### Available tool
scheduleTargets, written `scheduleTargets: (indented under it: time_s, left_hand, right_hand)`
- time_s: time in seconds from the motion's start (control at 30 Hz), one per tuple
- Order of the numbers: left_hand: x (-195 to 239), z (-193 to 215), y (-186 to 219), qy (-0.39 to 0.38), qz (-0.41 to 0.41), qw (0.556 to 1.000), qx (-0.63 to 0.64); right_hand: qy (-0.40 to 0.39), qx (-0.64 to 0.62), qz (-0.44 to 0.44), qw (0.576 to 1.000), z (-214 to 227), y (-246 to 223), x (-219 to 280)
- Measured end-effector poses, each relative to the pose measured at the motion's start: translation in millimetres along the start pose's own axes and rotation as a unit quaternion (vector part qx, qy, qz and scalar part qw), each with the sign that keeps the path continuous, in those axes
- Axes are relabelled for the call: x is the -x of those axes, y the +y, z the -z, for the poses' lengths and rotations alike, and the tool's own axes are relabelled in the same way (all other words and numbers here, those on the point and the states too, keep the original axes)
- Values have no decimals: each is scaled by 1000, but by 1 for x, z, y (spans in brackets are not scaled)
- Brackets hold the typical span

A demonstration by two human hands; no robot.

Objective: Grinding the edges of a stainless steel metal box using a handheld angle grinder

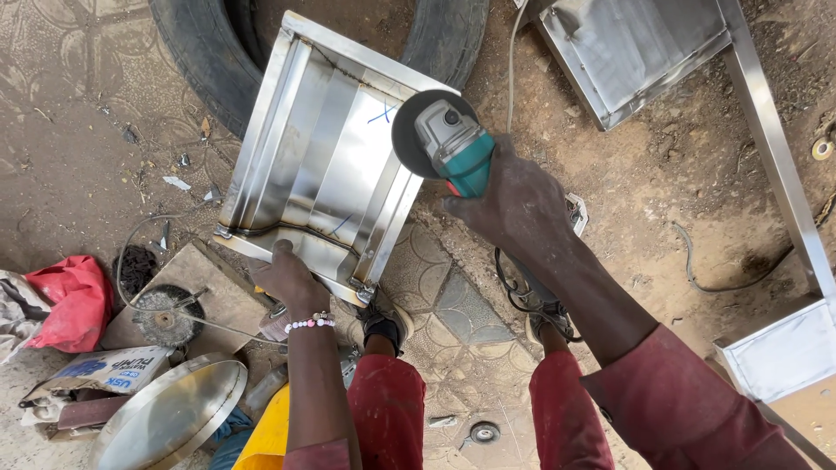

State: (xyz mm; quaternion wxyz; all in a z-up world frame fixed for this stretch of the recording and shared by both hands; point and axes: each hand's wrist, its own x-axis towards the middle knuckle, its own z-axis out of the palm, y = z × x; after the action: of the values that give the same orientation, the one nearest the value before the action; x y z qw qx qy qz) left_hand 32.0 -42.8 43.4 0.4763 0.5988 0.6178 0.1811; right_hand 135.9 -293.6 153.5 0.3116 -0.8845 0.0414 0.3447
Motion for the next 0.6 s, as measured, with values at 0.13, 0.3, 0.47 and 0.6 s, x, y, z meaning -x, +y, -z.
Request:
scheduleTargets:
  time_s: [0.13, 0.3, 0.47, 0.6]
  left_hand:
    - [-32, 3, -31, -3, -15, 1000, 4]
    - [-66, 11, -71, -11, -30, 999, -7]
    - [-73, 11, -71, -12, -22, 1000, 0]
    - [-55, 9, -53, -7, -13, 1000, 13]
  right_hand:
    - [-7, -26, 3, 1000, -2, -1, 2]
    - [-26, -41, -30, 998, 1, -3, 11]
    - [-13, -31, -4, 999, 4, 4, 6]
    - [-34, -38, -13, 999, 3, 2, 7]
